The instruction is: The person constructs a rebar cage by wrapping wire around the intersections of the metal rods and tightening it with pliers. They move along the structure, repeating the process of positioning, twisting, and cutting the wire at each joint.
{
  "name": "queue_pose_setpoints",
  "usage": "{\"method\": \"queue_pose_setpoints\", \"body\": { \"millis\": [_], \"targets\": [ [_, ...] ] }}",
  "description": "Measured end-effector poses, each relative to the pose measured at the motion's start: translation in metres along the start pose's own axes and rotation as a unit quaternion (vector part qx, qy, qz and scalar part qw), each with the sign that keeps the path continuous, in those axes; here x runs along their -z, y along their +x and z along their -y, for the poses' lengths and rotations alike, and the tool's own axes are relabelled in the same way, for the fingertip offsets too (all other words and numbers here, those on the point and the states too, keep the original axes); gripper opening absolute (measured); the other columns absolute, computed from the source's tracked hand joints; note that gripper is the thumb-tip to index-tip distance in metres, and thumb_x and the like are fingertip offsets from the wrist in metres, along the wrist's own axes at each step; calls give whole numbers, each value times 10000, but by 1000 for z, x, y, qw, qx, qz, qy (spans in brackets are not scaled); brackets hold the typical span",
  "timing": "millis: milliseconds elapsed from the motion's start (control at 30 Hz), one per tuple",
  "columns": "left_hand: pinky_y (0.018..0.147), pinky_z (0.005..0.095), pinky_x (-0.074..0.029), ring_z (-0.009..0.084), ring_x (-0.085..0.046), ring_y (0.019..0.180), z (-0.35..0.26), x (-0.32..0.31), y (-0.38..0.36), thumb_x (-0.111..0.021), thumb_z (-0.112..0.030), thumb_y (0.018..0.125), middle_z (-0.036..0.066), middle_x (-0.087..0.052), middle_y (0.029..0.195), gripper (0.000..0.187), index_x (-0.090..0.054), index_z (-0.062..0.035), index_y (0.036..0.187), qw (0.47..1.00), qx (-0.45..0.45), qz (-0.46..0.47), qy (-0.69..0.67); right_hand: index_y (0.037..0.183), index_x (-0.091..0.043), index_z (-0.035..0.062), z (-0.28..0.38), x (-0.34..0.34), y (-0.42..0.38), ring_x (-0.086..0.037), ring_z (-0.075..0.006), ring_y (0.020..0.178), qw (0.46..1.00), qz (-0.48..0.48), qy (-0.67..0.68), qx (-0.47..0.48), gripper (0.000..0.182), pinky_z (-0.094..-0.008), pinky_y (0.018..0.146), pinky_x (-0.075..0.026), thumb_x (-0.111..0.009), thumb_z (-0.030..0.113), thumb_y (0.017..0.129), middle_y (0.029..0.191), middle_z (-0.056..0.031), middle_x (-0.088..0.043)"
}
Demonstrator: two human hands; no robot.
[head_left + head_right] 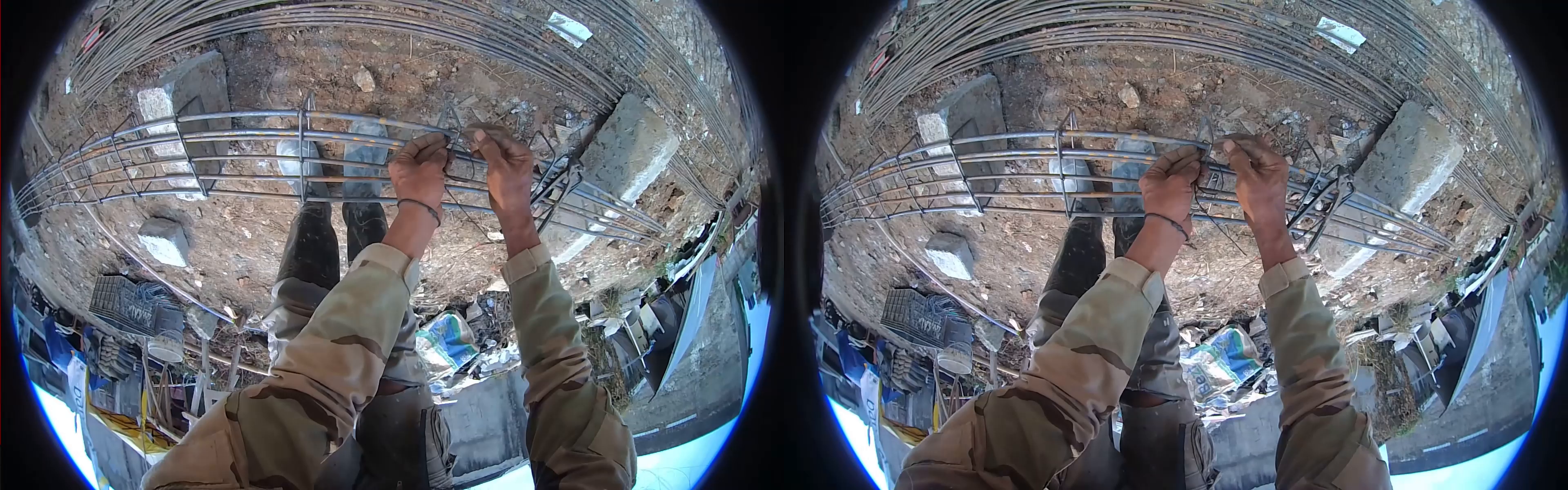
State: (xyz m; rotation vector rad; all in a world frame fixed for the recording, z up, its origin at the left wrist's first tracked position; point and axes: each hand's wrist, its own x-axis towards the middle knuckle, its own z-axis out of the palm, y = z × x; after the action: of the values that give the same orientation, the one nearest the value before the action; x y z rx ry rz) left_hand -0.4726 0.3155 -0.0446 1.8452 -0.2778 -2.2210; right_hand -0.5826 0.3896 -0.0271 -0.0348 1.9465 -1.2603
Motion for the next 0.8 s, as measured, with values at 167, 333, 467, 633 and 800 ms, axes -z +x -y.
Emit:
{"method": "queue_pose_setpoints", "body": {
  "millis": [167, 333, 467, 633, 800],
  "targets": [
    [667, 303, -577, 177, -712, 740, -10, -6, 7, -813, -116, 824, 160, -743, 920, 295, -671, 87, 984, 965, -90, -82, 231, 948, -768, -68, -4, -28, -12, -598, -92, 741, 975, -156, 154, -45, 154, -253, 688, -454, -665, 46, 930, 851, -61, -732],
    [446, 302, -496, 178, -625, 521, -42, -46, 13, -934, -219, 760, 95, -693, 712, 366, -632, -25, 692, 910, 3, -135, 391, 927, -760, -68, -14, -33, -9, -642, -117, 772, 975, -174, 137, 2, 159, -275, 737, -510, -671, 64, 932, 870, -86, -749],
    [503, 356, -511, 175, -634, 565, -33, -48, 31, -954, -312, 729, 94, -688, 715, 403, -679, -21, 776, 921, 112, -164, 335, 948, -762, -59, -13, -34, -11, -656, -118, 785, 968, -182, 165, -43, 134, -268, 757, -523, -688, 47, 915, 864, -80, -750],
    [476, 312, -472, 187, -591, 585, -31, -45, 57, -851, -159, 865, 106, -672, 800, 288, -617, 2, 910, 933, 192, -110, 283, 968, -772, -47, -14, -27, -10, -663, -108, 762, 956, -187, 224, -31, 131, -264, 716, -531, -715, 44, 893, 846, -75, -752],
    [452, 253, -436, 122, -532, 579, -45, -37, 68, -775, -171, 939, 22, -566, 714, 219, -614, -47, 856, 928, 237, -2, 289, 968, -775, -32, -15, -15, -9, -655, -90, 731, 950, -135, 274, -66, 116, -238, 673, -519, -721, 33, 889, 854, -72, -753]
  ]
}}
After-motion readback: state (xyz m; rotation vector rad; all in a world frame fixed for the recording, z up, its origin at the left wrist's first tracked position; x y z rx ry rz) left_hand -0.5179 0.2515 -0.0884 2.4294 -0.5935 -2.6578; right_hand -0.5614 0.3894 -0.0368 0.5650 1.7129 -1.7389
